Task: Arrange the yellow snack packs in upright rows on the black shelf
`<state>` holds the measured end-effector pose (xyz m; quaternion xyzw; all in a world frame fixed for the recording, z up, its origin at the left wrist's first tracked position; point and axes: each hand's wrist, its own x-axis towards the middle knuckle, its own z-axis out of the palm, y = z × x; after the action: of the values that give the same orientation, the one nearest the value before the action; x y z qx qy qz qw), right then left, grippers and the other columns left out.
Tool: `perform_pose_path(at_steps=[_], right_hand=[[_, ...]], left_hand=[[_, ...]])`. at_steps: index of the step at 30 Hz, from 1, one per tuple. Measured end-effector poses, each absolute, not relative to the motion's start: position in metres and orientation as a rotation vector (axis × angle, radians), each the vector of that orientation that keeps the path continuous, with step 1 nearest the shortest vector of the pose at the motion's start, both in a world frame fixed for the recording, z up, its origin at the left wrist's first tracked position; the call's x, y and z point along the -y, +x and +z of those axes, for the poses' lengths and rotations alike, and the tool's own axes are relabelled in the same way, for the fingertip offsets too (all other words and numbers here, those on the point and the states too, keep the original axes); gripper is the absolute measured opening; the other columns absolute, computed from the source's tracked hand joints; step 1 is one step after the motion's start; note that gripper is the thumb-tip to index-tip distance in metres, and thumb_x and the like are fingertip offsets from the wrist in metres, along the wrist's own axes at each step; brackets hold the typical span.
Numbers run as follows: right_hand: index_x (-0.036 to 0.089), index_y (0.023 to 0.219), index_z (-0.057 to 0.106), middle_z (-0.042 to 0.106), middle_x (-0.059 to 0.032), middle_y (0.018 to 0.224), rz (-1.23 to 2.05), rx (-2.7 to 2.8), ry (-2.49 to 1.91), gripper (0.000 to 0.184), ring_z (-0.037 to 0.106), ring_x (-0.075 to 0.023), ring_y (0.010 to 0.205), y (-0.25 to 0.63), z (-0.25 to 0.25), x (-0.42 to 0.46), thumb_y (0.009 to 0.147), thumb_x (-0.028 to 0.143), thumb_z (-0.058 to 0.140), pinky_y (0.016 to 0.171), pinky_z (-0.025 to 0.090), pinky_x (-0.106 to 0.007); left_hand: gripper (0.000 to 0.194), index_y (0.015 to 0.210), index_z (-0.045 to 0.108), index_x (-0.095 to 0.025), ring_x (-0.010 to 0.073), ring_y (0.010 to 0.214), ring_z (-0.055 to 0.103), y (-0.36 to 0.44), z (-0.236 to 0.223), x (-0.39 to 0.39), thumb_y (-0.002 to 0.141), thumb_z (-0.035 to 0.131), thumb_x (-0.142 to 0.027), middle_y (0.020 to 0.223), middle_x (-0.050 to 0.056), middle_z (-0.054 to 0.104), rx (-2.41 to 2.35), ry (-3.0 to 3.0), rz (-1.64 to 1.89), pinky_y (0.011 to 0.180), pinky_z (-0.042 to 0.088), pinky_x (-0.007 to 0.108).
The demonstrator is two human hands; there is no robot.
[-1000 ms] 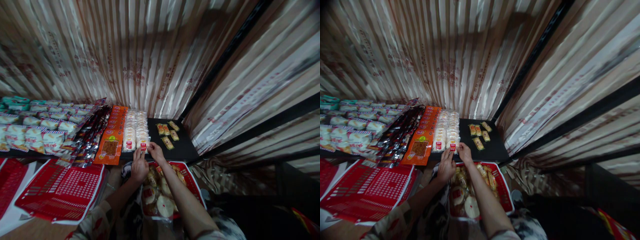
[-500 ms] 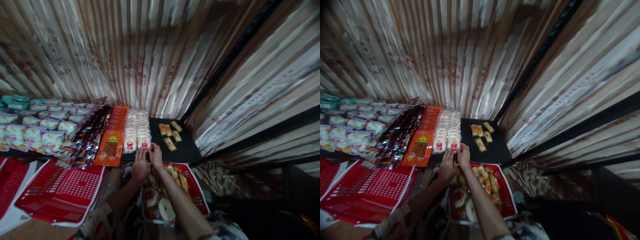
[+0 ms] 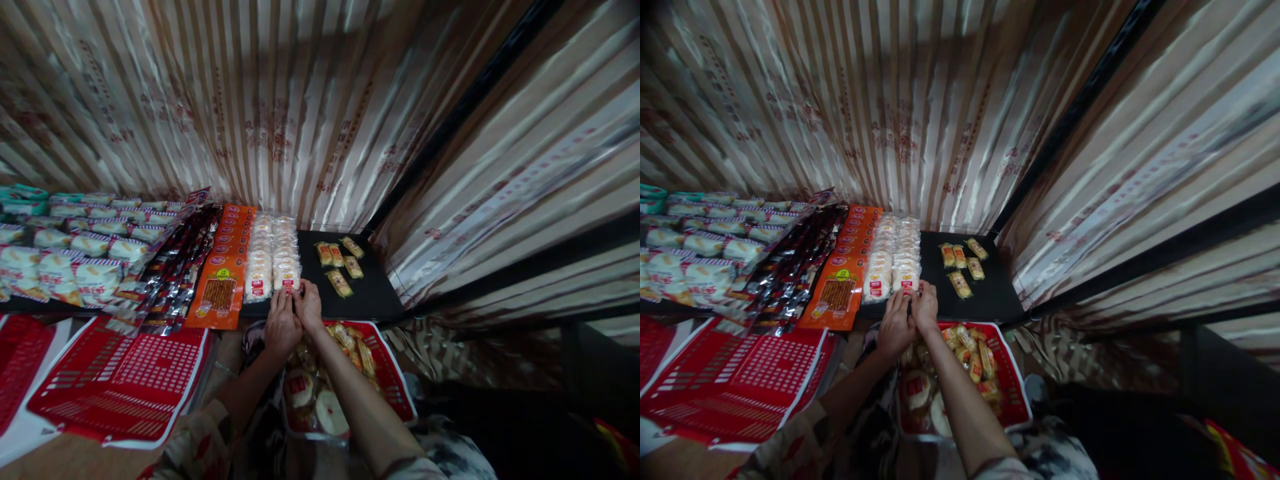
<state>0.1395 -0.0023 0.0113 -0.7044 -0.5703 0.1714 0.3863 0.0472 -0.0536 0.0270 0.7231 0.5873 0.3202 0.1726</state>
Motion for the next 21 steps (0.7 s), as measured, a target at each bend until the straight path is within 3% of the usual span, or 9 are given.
perform_pose_path(at_steps=[4, 10, 15, 21], right_hand=[[0.016, 0.099, 0.060, 0.057, -0.0073, 0.091, 0.498, 1.404, -1.760, 0.025, 0.056, -0.0168, 0.080, 0.138, 0.014, 0.004, 0.077, 0.024, 0.052, 0.078, 0.049, -0.031], [0.012, 0.115, 0.052, 0.053, -0.0149, 0.112, 0.519, 1.251, -1.639, 0.040, 0.057, -0.0184, 0.094, 0.145, 0.016, 0.040, 0.082, 0.032, 0.046, 0.072, 0.051, -0.029], [0.014, 0.107, 0.057, 0.062, -0.0108, 0.102, 0.431, 1.267, -1.722, 0.034, 0.058, -0.0182, 0.095, 0.186, 0.008, 0.103, 0.085, 0.035, 0.040, 0.088, 0.045, -0.034], [0.016, 0.093, 0.064, 0.067, -0.0108, 0.093, 0.588, 1.501, -2.164, 0.028, 0.062, -0.0221, 0.085, 0.241, -0.022, 0.181, 0.080, 0.033, 0.045, 0.079, 0.047, -0.034]], left_hand=[[0.057, 0.124, 0.051, -0.009, 0.0251, 0.132, 0.033, 0.047, 0.028, 0.052, 0.068, 0.042, -0.005, 0.137, 0.012, 0.046, -1.663, 2.025, 0.904, 0.109, 0.033, 0.043], [0.045, 0.117, 0.055, -0.010, 0.0255, 0.132, 0.032, 0.044, 0.029, 0.055, 0.074, 0.042, -0.008, 0.138, 0.011, 0.044, -1.692, 2.049, 0.900, 0.109, 0.034, 0.042], [0.036, 0.108, 0.060, -0.008, 0.0248, 0.129, 0.035, 0.042, 0.035, 0.069, 0.079, 0.039, -0.010, 0.132, 0.014, 0.047, -1.543, 2.251, 0.887, 0.109, 0.033, 0.038], [0.034, 0.106, 0.060, -0.010, 0.0218, 0.115, 0.049, 0.067, 0.005, 0.120, 0.079, 0.039, -0.009, 0.119, 0.013, 0.057, -1.218, 2.241, 0.644, 0.102, 0.039, 0.040]])
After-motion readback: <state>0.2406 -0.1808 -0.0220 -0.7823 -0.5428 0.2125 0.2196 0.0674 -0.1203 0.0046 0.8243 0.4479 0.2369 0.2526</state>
